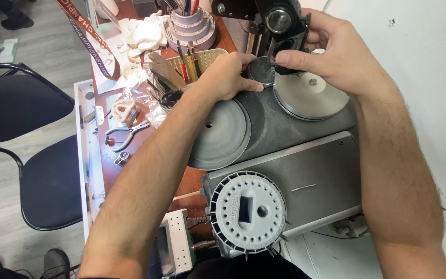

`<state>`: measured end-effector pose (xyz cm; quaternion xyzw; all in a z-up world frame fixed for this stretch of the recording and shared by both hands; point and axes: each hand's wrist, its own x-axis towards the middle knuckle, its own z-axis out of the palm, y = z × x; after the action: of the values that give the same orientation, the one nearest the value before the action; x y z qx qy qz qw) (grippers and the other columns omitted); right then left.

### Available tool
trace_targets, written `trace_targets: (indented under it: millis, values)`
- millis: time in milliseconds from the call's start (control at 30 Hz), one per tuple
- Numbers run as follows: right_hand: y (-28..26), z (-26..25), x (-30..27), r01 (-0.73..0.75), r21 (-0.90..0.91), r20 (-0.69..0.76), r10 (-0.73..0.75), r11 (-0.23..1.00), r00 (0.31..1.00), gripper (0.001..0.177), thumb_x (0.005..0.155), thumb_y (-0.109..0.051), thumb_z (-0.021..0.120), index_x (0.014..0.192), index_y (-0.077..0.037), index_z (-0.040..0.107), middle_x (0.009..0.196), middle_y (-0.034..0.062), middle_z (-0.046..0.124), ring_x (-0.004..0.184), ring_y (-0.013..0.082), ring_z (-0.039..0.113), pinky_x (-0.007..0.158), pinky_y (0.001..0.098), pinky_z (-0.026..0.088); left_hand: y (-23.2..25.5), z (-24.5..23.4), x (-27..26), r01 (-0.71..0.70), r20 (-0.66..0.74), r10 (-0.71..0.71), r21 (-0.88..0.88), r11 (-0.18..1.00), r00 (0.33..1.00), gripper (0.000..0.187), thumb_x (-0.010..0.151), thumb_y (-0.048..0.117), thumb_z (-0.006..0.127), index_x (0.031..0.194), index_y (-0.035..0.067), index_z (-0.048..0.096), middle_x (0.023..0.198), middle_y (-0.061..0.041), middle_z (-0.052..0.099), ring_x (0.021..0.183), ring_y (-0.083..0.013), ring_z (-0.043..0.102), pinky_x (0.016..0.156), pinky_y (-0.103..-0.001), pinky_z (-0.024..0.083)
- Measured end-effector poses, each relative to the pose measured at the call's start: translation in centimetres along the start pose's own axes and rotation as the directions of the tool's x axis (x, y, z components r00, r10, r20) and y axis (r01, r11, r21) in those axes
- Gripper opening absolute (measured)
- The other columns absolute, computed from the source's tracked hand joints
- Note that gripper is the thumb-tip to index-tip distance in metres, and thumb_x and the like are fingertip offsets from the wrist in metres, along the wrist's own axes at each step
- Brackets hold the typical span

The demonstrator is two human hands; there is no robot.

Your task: Sharpening a jewelry engraving tool using a precision grinding machine and a tool holder with adjustable dials.

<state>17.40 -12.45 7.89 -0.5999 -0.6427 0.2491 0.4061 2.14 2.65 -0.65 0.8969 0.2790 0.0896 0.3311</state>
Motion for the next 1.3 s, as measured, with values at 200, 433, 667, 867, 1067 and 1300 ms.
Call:
trace_targets:
  millis: [200, 433, 667, 867, 1067, 1300]
  values:
    - [0.0, -0.1, 0.0, -0.037, -0.006, -0.002, 0.037, 0.999, 0.999, 0.041, 0.092, -0.019, 0.073, 0.129, -0.009, 0.059, 0.104, -0.0012, 0.065, 0.095, 0.0075, 0.061, 0.088, 0.0209, 0.053, 0.7, -0.5, -0.7, 0.053, 0.022, -0.054, 0.028, 0.998, 0.998, 0.038, 0.082, 0.040, 0.079, 0.113, 0.021, 0.067, 0.083, 0.000, 0.072, 0.086, -0.0249, 0.067, 0.071, -0.039, 0.048]
    - [4.1, 0.0, 0.6, 0.011, 0.070, 0.044, -0.015, 0.997, 0.999, 0.044, 0.094, -0.013, 0.072, 0.134, -0.005, 0.055, 0.122, -0.0009, 0.060, 0.104, 0.0058, 0.057, 0.092, 0.0202, 0.053, -1.6, 0.9, 0.5, 0.037, -0.058, -0.033, 0.070, 0.997, 0.998, 0.042, 0.074, 0.044, 0.084, 0.105, 0.021, 0.067, 0.105, -0.005, 0.072, 0.107, -0.0332, 0.063, 0.075, -0.052, 0.050]
    - [4.8, -0.2, 0.0, 0.026, 0.018, 0.027, -0.027, 0.999, 0.999, 0.049, 0.099, -0.024, 0.070, 0.142, -0.007, 0.054, 0.125, -0.0012, 0.061, 0.113, 0.0083, 0.063, 0.102, 0.0208, 0.058, -2.1, 1.5, 0.9, 0.085, -0.047, -0.082, 0.055, 0.995, 0.995, 0.050, 0.075, 0.047, 0.089, 0.095, 0.012, 0.059, 0.105, -0.009, 0.066, 0.086, -0.0356, 0.068, 0.069, -0.048, 0.053]
    - [6.2, -1.0, 0.1, 0.022, -0.006, 0.032, -0.021, 1.000, 0.999, 0.056, 0.099, -0.029, 0.070, 0.147, -0.006, 0.052, 0.126, 0.0013, 0.063, 0.112, 0.0109, 0.065, 0.101, 0.0242, 0.060, -2.0, 1.6, 0.8, 0.070, -0.028, -0.068, 0.082, 0.994, 0.997, 0.052, 0.078, 0.047, 0.088, 0.095, 0.012, 0.055, 0.106, -0.006, 0.065, 0.084, -0.0314, 0.066, 0.071, -0.046, 0.053]
    - [5.7, -1.1, -0.1, 0.004, 0.011, 0.047, -0.004, 1.000, 0.999, 0.061, 0.097, -0.027, 0.069, 0.149, -0.003, 0.050, 0.126, 0.0059, 0.062, 0.113, 0.0156, 0.066, 0.100, 0.0274, 0.060, -1.6, 1.7, 0.5, 0.074, -0.022, -0.072, 0.082, 0.994, 0.997, 0.054, 0.079, 0.045, 0.088, 0.098, 0.007, 0.055, 0.109, -0.010, 0.062, 0.084, -0.0349, 0.069, 0.068, -0.048, 0.055]
    - [4.1, -1.0, -0.5, -0.101, 0.033, 0.013, 0.101, 0.994, 0.995, 0.057, 0.090, -0.017, 0.072, 0.141, -0.009, 0.050, 0.119, 0.0023, 0.065, 0.104, 0.0099, 0.065, 0.094, 0.0252, 0.059, -2.8, 1.6, 1.7, -0.116, 0.036, 0.112, 0.119, 0.986, 0.993, 0.036, 0.074, 0.037, 0.086, 0.100, 0.015, 0.073, 0.102, -0.009, 0.074, 0.096, -0.0322, 0.070, 0.079, -0.042, 0.056]
